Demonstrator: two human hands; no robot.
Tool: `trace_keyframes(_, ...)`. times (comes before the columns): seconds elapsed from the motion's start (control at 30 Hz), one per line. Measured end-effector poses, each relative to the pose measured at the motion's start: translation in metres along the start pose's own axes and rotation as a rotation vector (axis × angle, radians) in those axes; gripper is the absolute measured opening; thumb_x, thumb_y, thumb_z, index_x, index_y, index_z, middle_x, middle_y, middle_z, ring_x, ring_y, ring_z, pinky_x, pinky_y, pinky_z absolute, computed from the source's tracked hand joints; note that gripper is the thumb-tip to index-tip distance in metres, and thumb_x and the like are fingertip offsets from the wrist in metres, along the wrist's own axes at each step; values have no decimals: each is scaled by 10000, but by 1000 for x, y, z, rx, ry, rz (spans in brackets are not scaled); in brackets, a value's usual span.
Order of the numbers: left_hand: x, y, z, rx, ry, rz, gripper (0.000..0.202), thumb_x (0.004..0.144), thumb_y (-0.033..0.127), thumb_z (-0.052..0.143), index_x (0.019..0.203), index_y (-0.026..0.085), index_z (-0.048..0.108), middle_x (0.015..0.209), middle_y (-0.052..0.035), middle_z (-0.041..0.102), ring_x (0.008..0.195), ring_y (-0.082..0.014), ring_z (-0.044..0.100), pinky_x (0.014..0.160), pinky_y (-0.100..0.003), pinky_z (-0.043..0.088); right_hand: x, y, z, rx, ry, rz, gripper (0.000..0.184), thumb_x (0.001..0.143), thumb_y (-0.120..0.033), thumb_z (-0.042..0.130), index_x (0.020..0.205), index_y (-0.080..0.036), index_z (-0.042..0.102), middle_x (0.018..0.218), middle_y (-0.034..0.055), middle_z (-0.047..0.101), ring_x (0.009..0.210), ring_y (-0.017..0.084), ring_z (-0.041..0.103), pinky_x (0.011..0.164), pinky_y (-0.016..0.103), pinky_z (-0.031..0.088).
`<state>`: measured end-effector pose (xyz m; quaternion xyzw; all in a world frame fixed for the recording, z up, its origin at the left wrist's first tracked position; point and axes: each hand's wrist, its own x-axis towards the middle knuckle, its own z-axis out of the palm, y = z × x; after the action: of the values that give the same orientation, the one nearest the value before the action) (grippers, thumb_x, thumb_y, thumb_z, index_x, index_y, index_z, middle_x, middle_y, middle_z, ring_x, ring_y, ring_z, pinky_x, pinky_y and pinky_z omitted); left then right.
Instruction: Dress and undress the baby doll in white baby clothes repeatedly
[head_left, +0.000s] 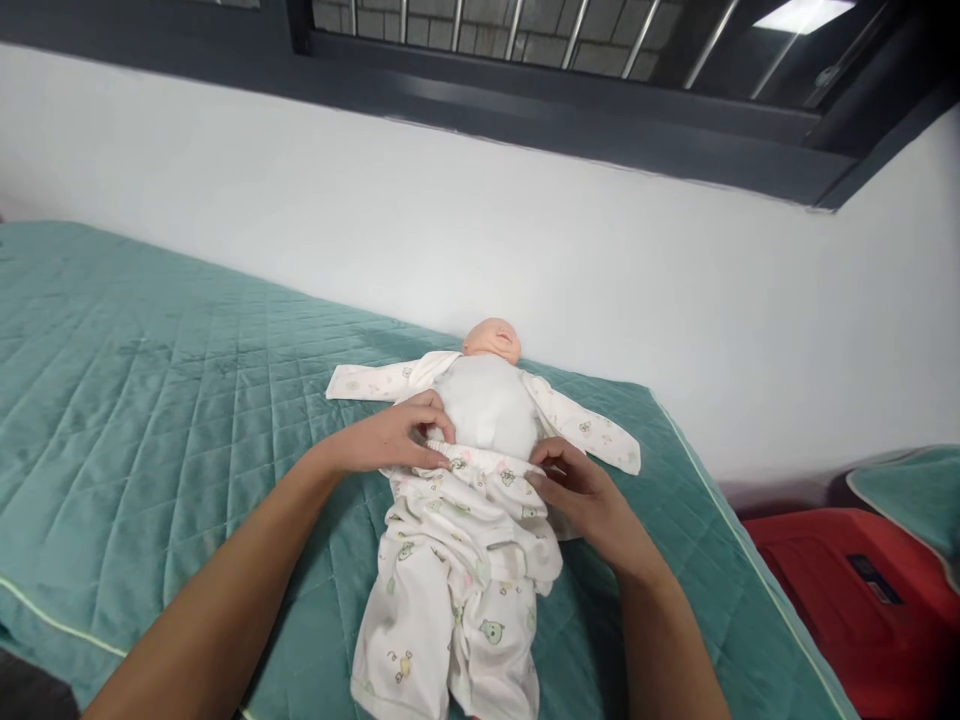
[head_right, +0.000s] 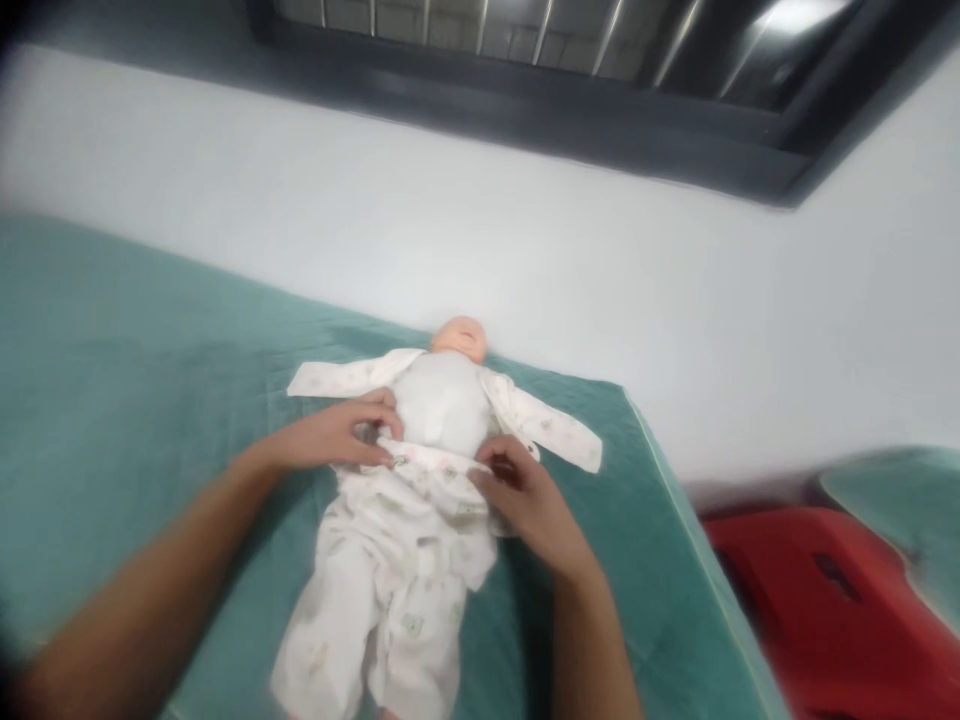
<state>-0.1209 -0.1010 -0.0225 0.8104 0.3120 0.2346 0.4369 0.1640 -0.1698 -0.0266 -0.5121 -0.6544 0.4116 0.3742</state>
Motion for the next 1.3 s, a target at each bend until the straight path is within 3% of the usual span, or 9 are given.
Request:
trace_keyframes(0.17,-1,3,3,109,81,20,267,775,441,703,825,195,613,1079,-23,431,1022,-183,457,884,-264,383,3,0,2,-174,34,-109,183,840,-358,669,809,-235,538,920,12,477,841,172,475,756,294,392)
trace_keyframes(0.37,0,2,3,51,128,77,300,862,436,597,740,180,501,906,-7,509,845,-149,490,776,-259,382,4,-2,7,-307,67,-201,201,907,-348,579,773,-227,492,925,23,520,870,183,504,810,307,387)
trace_keyframes(0.5,11,-11,5,54,316,-18,298,884,463,538,773,195,468,775,17,515,730,-143,459,669,-261,350,11,3,9,-263,159,-93,236,892,-411,582,778,-227,488,774,-12,507,735,162,463,688,280,361)
trace_keyframes(0.6,23,-18,8,64,464,-67,288,879,468,532,793,201,466,762,24,512,743,-148,463,680,-260,352,23,10,9,-189,231,4,290,873,-475,583,757,-228,485,660,-39,441,632,141,401,602,266,311)
trace_keyframes(0.67,30,-22,10,11,504,-100,291,873,474,530,799,201,465,764,23,507,754,-149,467,687,-256,362,31,17,9,-112,257,33,315,858,-511,587,759,-232,480,632,-47,425,603,135,388,580,259,305)
trace_keyframes(0.93,24,-40,8,-481,407,-214,371,743,509,682,796,181,517,705,37,498,630,-106,440,581,-222,342,32,31,6,43,294,109,428,759,-656,612,766,-232,563,722,12,618,690,190,524,642,303,427)
trace_keyframes(1.03,14,-40,2,-473,342,-253,346,756,486,670,818,166,553,687,33,500,606,-97,440,558,-213,336,26,32,1,64,229,143,418,785,-632,607,767,-216,575,716,8,610,667,171,515,617,286,421)
trace_keyframes(1.2,0,-30,-8,-317,121,-213,236,775,355,632,911,173,571,789,11,561,658,-100,485,584,-201,383,19,30,-7,7,98,152,351,843,-547,591,812,-197,597,731,-11,582,659,134,489,592,244,405)
trace_keyframes(1.3,-2,-28,-8,-273,106,-216,216,746,313,638,894,177,557,793,11,571,666,-104,495,577,-199,380,14,24,-7,44,46,118,307,857,-508,597,865,-201,589,787,-7,603,710,137,521,643,245,422)
